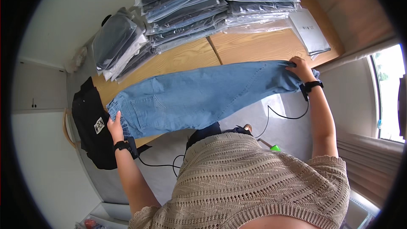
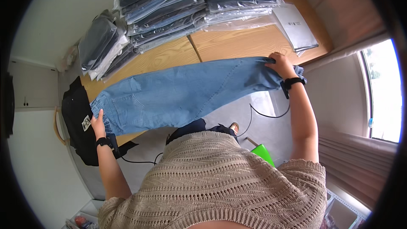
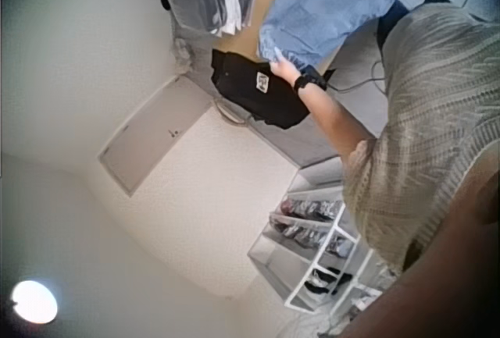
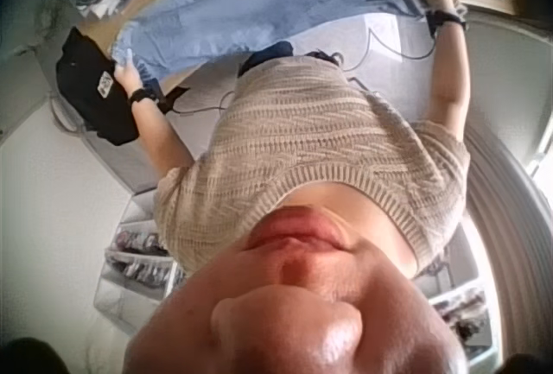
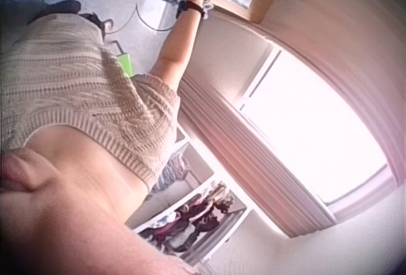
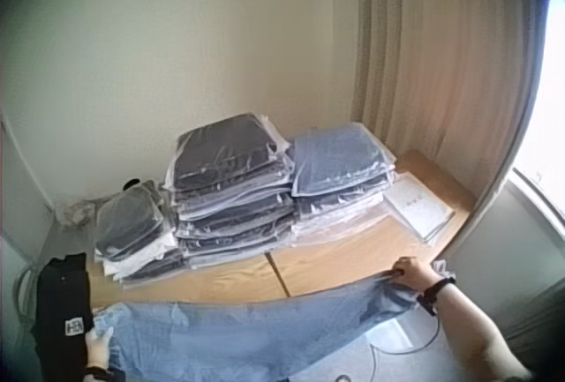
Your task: The person is folding clothes including shorts and jeans and placing them into plastic shipping bags.
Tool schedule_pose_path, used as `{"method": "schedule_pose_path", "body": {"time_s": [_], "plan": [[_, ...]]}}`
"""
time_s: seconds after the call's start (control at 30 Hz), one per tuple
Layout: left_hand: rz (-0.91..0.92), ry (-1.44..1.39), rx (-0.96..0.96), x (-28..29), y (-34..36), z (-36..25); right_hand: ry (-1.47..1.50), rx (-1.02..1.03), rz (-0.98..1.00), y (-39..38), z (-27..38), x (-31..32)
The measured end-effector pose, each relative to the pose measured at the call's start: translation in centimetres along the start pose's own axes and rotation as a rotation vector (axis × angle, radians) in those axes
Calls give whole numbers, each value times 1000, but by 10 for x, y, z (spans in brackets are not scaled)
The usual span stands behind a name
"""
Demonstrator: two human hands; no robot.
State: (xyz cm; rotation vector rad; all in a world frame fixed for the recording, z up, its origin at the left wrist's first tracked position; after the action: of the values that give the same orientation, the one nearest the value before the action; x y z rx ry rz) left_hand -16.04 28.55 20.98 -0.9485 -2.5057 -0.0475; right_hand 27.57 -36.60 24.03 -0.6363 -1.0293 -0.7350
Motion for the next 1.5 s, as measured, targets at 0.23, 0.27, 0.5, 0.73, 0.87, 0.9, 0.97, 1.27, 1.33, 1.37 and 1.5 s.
{"method": "schedule_pose_path", "body": {"time_s": [0.23, 0.27, 0.5, 0.73, 0.87, 0.9, 0.97, 1.27, 1.33, 1.37, 1.5], "plan": [[-289, 546, 146, 18, 39, 99, 149, 41, -141, 86, 76, -39], [-282, 527, 64, 10, 42, 95, 153, 85, -101, 87, 83, -45], [262, 753, -385, -152, -31, 44, 321, -491, -124, 39, -103, -107], [431, 773, -403, -196, -84, 57, 836, -968, -167, 42, -143, -170], [481, 696, -333, -213, -83, 49, 655, -904, -474, 60, -180, -162], [494, 691, -315, -215, -84, 49, 594, -877, -439, 71, -185, -161], [508, 692, -298, -225, -88, 46, 543, -888, -376, 88, -196, -167], [397, 657, -75, -244, -112, 82, 463, -550, -285, 132, -116, -134], [402, 668, -70, -250, -108, 81, 515, -518, -408, 125, -125, -126], [403, 674, -74, -254, -107, 80, 521, -521, -410, 125, -131, -131], [291, 845, -76, -265, -113, 63, 564, -703, -512, 130, -198, -159]]}}
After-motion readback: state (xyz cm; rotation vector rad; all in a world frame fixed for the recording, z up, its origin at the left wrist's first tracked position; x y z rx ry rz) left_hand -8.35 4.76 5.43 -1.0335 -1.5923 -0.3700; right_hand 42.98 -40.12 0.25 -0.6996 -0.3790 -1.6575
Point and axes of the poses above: each hand's wrist, its own y-axis towards the middle knuckle, its own x-axis out of the back of the hand, z = x × y, the point moved 9 cm from there along y, towards the middle knuckle, and after that the axes turned 8 degrees about z, right-handed, at the moved point
